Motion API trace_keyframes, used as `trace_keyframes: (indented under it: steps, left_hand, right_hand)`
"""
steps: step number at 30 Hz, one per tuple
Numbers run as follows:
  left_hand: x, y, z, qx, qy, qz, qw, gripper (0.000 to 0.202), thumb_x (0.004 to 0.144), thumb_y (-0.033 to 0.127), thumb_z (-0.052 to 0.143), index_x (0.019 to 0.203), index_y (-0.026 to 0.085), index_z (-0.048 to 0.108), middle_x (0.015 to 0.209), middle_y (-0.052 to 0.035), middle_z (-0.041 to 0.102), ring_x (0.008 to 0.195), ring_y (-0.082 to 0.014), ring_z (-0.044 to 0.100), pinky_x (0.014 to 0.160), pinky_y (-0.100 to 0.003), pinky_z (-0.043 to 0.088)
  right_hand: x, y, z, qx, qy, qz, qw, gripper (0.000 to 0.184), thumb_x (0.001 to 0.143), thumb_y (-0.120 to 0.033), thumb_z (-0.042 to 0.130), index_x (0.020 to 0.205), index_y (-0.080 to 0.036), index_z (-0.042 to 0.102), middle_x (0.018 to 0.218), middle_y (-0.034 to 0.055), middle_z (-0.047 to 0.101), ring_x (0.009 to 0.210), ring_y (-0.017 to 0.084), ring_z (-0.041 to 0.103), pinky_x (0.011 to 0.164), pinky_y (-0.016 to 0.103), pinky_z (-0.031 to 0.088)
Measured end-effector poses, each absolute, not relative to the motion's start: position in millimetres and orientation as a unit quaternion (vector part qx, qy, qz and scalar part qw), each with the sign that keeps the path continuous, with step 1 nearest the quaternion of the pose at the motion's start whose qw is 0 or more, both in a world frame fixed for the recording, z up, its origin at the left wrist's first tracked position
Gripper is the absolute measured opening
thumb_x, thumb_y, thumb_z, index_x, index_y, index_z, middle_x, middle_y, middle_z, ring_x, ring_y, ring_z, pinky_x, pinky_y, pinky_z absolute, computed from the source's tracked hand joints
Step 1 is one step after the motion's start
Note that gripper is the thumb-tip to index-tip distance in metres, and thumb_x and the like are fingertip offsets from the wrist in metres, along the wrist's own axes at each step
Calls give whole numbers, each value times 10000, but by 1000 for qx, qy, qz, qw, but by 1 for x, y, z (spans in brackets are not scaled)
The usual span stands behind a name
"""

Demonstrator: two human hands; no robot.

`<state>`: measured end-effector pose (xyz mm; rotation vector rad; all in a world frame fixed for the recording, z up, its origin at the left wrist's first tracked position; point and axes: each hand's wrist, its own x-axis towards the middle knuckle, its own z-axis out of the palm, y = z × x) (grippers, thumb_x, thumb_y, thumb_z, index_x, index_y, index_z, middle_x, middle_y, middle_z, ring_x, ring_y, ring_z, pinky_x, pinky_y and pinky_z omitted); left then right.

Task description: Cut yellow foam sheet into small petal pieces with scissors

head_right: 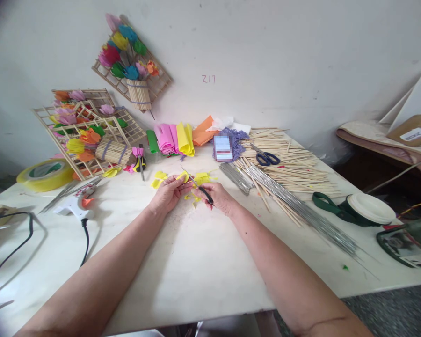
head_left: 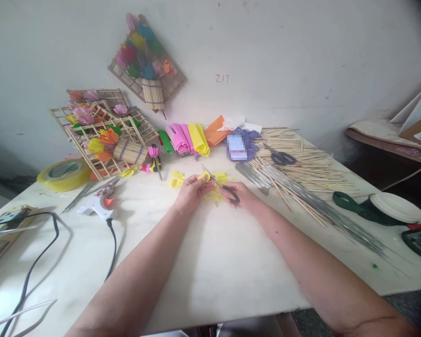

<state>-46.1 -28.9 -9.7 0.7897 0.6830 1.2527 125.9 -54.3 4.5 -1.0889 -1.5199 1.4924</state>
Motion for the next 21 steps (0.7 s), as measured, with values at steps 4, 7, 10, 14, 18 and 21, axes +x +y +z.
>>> trace_keyframes:
  steps: [4,7,10,14,18,21]
  left_hand:
    - [-46,-29,-9,351,302,561,686,176,675,216,722,742,99,609,757,-78,693,687,-177,682,644,-264,546]
    - [-46,-29,-9,351,306,563,683,176,682,223,716,750,96,615,788,-91,699,694,-180,683,650,-267,547]
    - [-46,-29,-10,349,305,566,682,174,689,223,711,762,95,618,794,-98,702,701,-182,684,668,-273,549]
    - [-47,-29,-10,343,300,571,683,156,699,211,699,761,95,615,793,-101,703,699,-178,684,686,-279,550]
    - [-46,-29,-9,338,302,574,682,137,703,192,691,753,96,608,776,-99,700,689,-173,682,676,-276,550]
    - [-46,-29,-9,337,304,577,679,138,697,185,694,748,97,601,771,-94,697,686,-174,681,682,-282,549]
  right_hand:
    - [126,-55,7,-424,-600,571,368,340,699,-427,672,587,-180,466,447,-68,421,356,53,347,347,211,251]
    - [125,-56,8,-419,-605,567,370,343,705,-420,670,577,-179,463,447,-69,413,358,51,340,347,210,256]
    - [125,-56,8,-415,-607,567,372,350,706,-422,669,572,-179,455,447,-70,413,357,50,343,344,208,256]
    - [126,-55,7,-415,-609,568,367,359,699,-434,670,570,-179,452,445,-70,414,355,52,345,338,208,254]
    - [126,-56,10,-413,-612,567,364,357,700,-431,665,565,-178,454,436,-70,414,351,51,343,341,210,261]
    - [126,-57,11,-411,-616,567,362,355,705,-422,659,557,-178,448,429,-72,405,350,50,338,345,210,262]
